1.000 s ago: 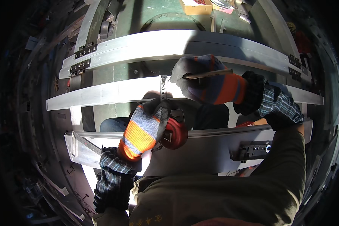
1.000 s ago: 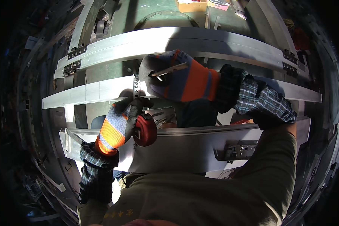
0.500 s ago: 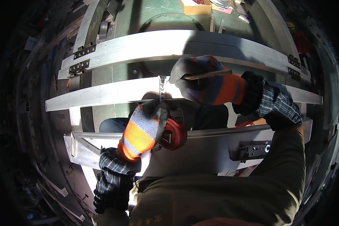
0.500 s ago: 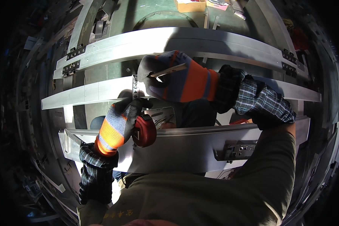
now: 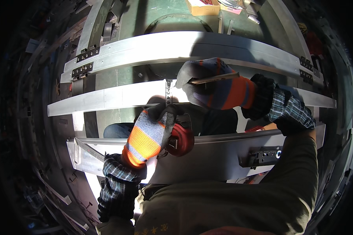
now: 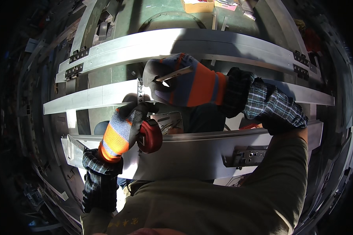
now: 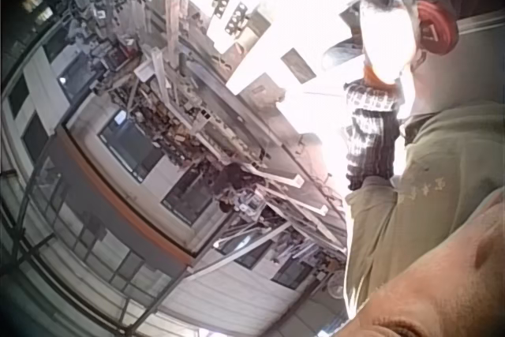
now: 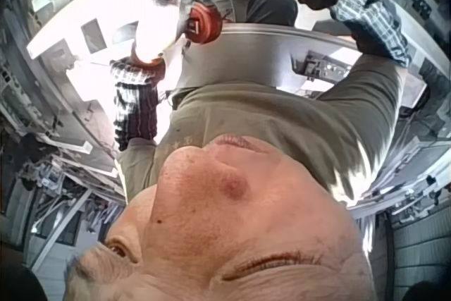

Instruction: The person measures and marks several long metal panels using a tape measure and a pencil. They repeatedly position the tape measure, mark points, and flip the panels to measure different sections.

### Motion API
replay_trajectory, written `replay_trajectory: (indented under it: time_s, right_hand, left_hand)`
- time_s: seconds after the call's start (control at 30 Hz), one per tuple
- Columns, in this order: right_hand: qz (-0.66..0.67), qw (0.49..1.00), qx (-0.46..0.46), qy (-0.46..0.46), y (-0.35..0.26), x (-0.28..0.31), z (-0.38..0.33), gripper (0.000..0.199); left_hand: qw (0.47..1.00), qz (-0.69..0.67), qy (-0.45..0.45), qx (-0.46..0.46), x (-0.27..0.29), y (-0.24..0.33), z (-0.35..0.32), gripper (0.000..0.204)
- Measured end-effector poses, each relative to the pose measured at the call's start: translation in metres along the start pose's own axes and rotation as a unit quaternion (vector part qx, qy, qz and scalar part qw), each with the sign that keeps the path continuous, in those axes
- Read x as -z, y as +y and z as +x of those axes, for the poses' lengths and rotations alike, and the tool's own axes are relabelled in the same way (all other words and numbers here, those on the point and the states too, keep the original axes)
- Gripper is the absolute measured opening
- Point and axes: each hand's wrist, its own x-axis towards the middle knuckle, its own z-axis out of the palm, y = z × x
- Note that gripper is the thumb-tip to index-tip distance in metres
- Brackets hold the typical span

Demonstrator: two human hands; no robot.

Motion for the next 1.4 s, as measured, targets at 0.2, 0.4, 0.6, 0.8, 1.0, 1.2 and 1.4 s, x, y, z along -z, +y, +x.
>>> replay_trajectory:
  time_s: [0.2, 0.4, 0.6, 0.8, 1.0, 1.2, 1.4]
  right_hand:
    - [0.024, 1.000, -0.016, -0.006, -0.006, -0.004, 0.002, 0.044]
    - [0.021, 0.999, -0.030, 0.008, -0.006, -0.004, 0.001, 0.041]
    - [0.224, 0.970, -0.064, -0.069, -0.002, 0.002, 0.012, 0.035]
    - [0.000, 0.999, 0.003, -0.040, -0.008, -0.003, 0.008, 0.028]
    - [-0.041, 0.998, 0.032, -0.033, -0.009, -0.005, 0.009, 0.026]
    - [0.021, 0.992, -0.008, -0.124, 0.000, 0.003, 0.007, 0.031]
    - [-0.085, 0.993, -0.007, -0.086, 0.003, 0.004, 0.000, 0.039]
  left_hand:
    - [0.999, -0.020, -0.027, 0.025, 0.004, 0.008, 0.003, 0.035]
    - [1.000, 0.007, -0.014, -0.008, 0.001, -0.001, 0.003, 0.034]
    - [1.000, 0.014, -0.013, 0.003, 0.002, 0.001, 0.001, 0.033]
    - [1.000, 0.018, -0.011, -0.006, 0.002, 0.001, 0.001, 0.033]
    - [1.000, 0.006, -0.011, -0.009, 0.001, -0.003, 0.001, 0.033]
    - [0.997, 0.075, -0.014, -0.023, 0.005, 0.005, -0.002, 0.021]
    - [0.992, 0.116, -0.011, -0.047, 0.002, -0.009, -0.007, 0.019]
